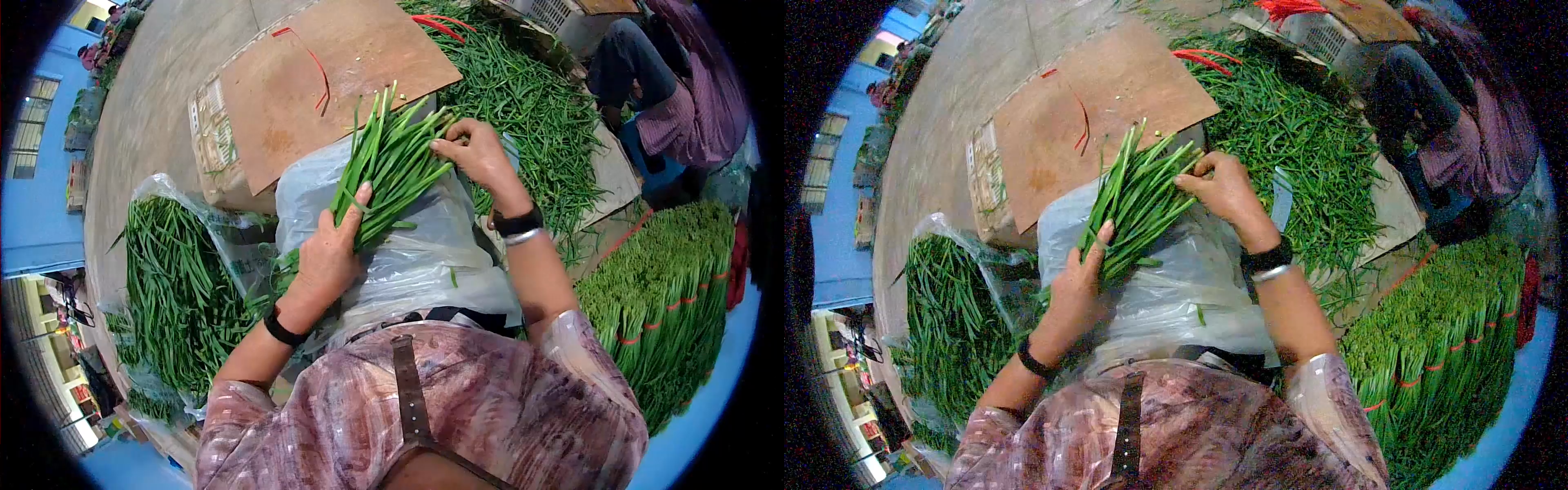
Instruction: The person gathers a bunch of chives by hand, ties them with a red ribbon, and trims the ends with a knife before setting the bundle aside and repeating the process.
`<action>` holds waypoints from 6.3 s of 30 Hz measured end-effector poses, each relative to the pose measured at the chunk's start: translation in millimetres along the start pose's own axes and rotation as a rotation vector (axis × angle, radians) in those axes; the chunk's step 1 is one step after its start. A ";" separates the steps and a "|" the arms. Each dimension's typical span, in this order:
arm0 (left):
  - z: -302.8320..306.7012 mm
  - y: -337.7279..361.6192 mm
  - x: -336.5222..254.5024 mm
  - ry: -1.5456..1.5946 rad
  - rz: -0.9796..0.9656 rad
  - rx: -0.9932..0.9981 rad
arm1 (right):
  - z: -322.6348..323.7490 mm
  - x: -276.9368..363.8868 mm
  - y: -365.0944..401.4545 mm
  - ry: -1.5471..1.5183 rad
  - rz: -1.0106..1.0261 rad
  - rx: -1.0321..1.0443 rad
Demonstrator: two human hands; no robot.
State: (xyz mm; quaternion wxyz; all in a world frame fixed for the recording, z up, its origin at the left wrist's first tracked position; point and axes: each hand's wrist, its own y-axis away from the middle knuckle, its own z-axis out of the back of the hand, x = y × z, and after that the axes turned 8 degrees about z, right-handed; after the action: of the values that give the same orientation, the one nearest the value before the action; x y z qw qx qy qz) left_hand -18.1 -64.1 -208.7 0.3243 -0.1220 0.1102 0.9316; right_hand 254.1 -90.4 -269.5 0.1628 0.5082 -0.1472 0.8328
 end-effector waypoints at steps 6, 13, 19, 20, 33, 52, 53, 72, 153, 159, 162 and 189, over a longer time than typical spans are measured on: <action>23.7 -0.8 13.9 -0.101 -0.124 -0.201 | 2.4 23.2 6.5 -0.650 -0.201 0.002; 8.8 -2.8 18.7 0.004 -0.073 -0.175 | 18.4 -41.1 -18.4 0.513 0.020 -0.310; 4.9 -5.2 20.3 -0.079 -0.077 -0.176 | 41.0 -10.6 -18.4 0.317 0.167 -0.247; 4.3 -5.1 19.7 -0.086 -0.093 -0.179 | 28.5 2.7 -17.6 0.125 0.213 -0.207; -6.5 -0.9 27.5 -0.006 -0.141 -0.296 | 45.2 -51.3 -41.9 0.844 -0.130 -0.180; 10.0 -1.8 25.7 -0.128 -0.276 -0.235 | -9.1 77.6 -57.4 0.503 0.611 0.220; 11.0 -1.0 24.4 -0.138 -0.282 -0.226 | -8.6 81.2 -55.0 0.591 0.577 0.207; 3.6 -7.3 32.9 -0.155 -0.289 -0.339 | 29.2 85.6 -40.0 0.472 0.825 0.024; 5.7 -14.6 62.4 -0.258 -0.288 -0.541 | -6.2 84.7 21.7 0.622 0.501 0.380; -1.6 -16.1 69.5 -0.232 -0.283 -0.604 | -9.9 63.9 21.9 0.264 0.498 0.334; 0.5 -14.3 67.8 -0.217 -0.256 -0.550 | -0.2 68.2 15.8 0.071 0.366 0.371; 1.8 -17.9 63.5 -0.269 -0.341 -0.521 | 62.8 17.8 -10.8 0.306 0.109 0.053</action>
State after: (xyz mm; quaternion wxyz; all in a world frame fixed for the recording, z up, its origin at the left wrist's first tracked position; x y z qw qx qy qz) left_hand -55.3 -13.2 -228.3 0.4452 -0.0935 -0.1975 0.8684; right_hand 301.1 -104.3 -225.1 0.1245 0.3707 -0.1259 0.9117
